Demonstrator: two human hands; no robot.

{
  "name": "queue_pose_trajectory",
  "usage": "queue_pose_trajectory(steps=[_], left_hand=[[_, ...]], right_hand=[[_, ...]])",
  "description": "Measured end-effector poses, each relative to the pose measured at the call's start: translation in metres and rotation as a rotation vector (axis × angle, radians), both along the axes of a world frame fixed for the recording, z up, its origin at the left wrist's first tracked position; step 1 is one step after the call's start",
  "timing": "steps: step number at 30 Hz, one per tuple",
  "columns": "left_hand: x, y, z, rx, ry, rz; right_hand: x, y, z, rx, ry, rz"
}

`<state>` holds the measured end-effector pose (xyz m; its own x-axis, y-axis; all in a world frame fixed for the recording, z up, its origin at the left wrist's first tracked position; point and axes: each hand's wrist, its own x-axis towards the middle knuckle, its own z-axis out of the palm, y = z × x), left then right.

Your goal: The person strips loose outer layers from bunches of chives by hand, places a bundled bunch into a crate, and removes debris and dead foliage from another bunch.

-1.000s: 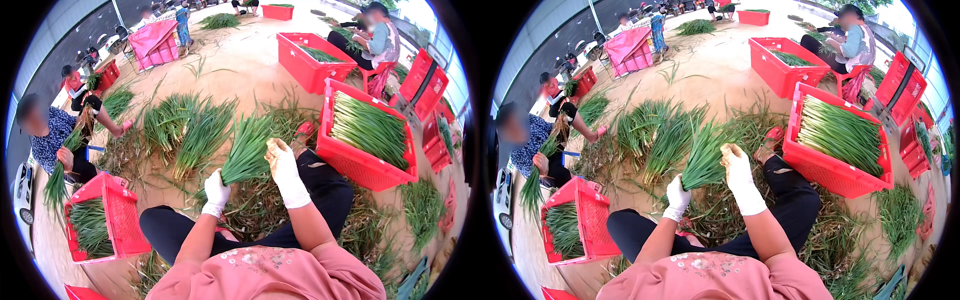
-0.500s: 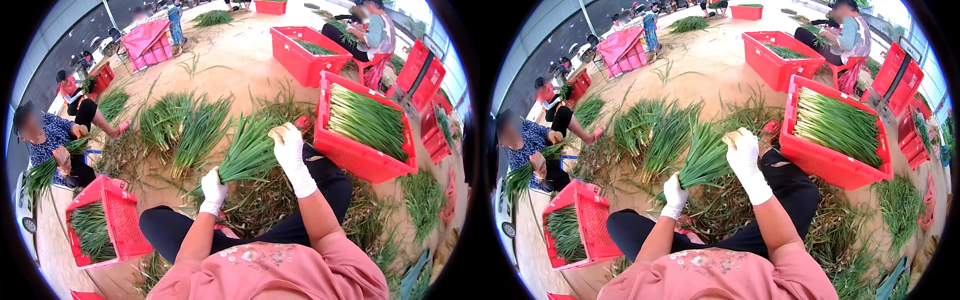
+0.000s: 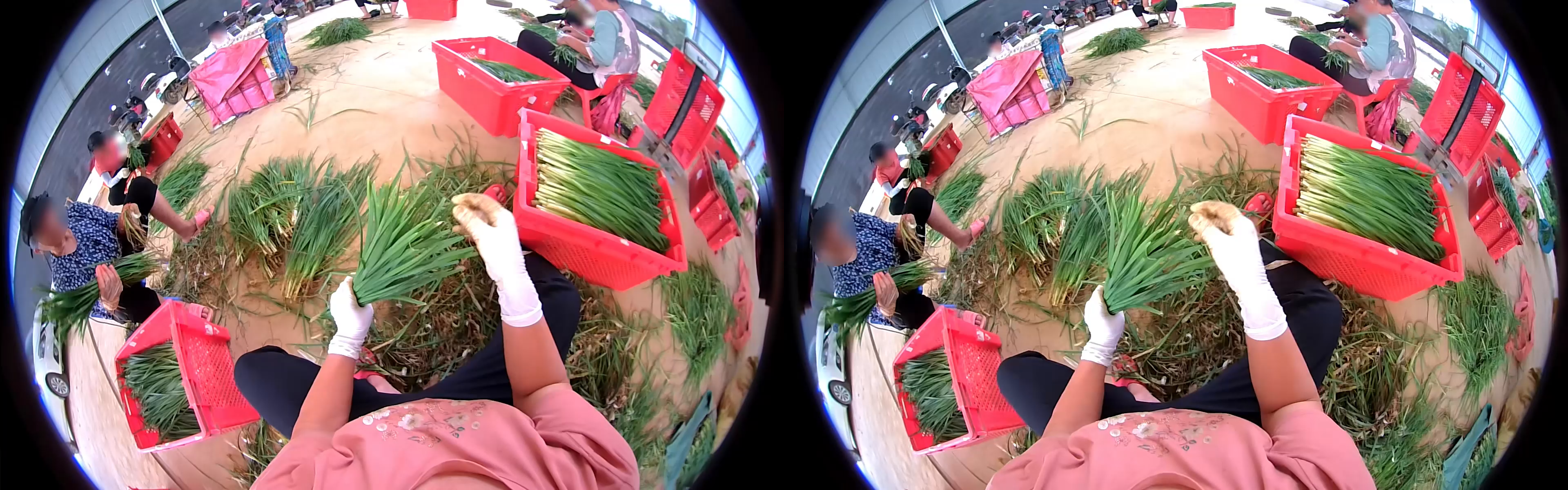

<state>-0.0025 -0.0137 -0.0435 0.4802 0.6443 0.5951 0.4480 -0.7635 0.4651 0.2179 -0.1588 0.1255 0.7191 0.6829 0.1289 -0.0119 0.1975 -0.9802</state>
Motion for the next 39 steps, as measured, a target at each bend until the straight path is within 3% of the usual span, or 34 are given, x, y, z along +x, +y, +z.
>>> queue_pose_trajectory(steps=[5,7,11,13,15,17,19,22,23,25,27,31,33,35,37,39], left_hand=[[-0.002,-0.004,0.004,0.115,0.007,0.037],[-0.002,-0.004,0.003,0.158,-0.009,0.016],[-0.004,0.000,-0.001,0.140,0.044,0.017],[-0.004,-0.004,0.006,0.075,0.051,0.031],[-0.004,-0.003,0.013,0.089,0.080,0.011],[-0.004,-0.001,0.022,0.099,0.109,-0.004],[-0.004,0.004,0.034,0.147,0.137,-0.066],[-0.016,0.017,0.039,0.226,0.218,-0.094],[-0.017,0.019,0.042,0.256,0.205,-0.097],[-0.021,0.020,0.047,0.283,0.196,-0.099],[-0.023,0.020,0.051,0.315,0.187,-0.107],[-0.025,0.012,0.055,0.328,0.240,-0.106],[-0.027,0.007,0.054,0.276,0.275,-0.158],[-0.027,0.005,0.051,0.320,0.264,-0.158],[-0.026,0.003,0.053,0.287,0.229,-0.189],[-0.022,0.006,0.054,0.396,0.141,-0.243]], right_hand=[[-0.010,0.003,-0.022,-0.096,0.002,0.040],[-0.010,0.006,-0.025,-0.197,-0.385,0.002],[-0.008,0.016,-0.054,-0.179,-0.410,0.017],[-0.014,0.021,-0.066,-0.114,-0.288,-0.012],[-0.019,0.022,-0.073,0.057,0.360,0.069],[-0.017,0.023,-0.083,0.142,0.475,0.040],[-0.001,0.017,-0.086,-0.123,-0.973,-0.496],[0.054,-0.003,-0.085,-0.324,-0.889,-0.599],[0.062,-0.017,-0.057,-0.364,-0.919,-0.594],[0.065,-0.022,-0.031,-0.026,-0.653,-0.445],[0.052,-0.022,-0.008,0.061,-0.161,-0.134],[0.022,-0.002,-0.003,-0.057,-0.251,0.087],[0.010,0.015,-0.014,-0.044,-0.425,0.056],[0.016,0.030,-0.039,-0.198,-0.800,-0.170],[0.016,0.033,-0.052,-0.071,-0.499,-0.217],[0.017,0.032,-0.054,0.160,0.100,-0.202]])
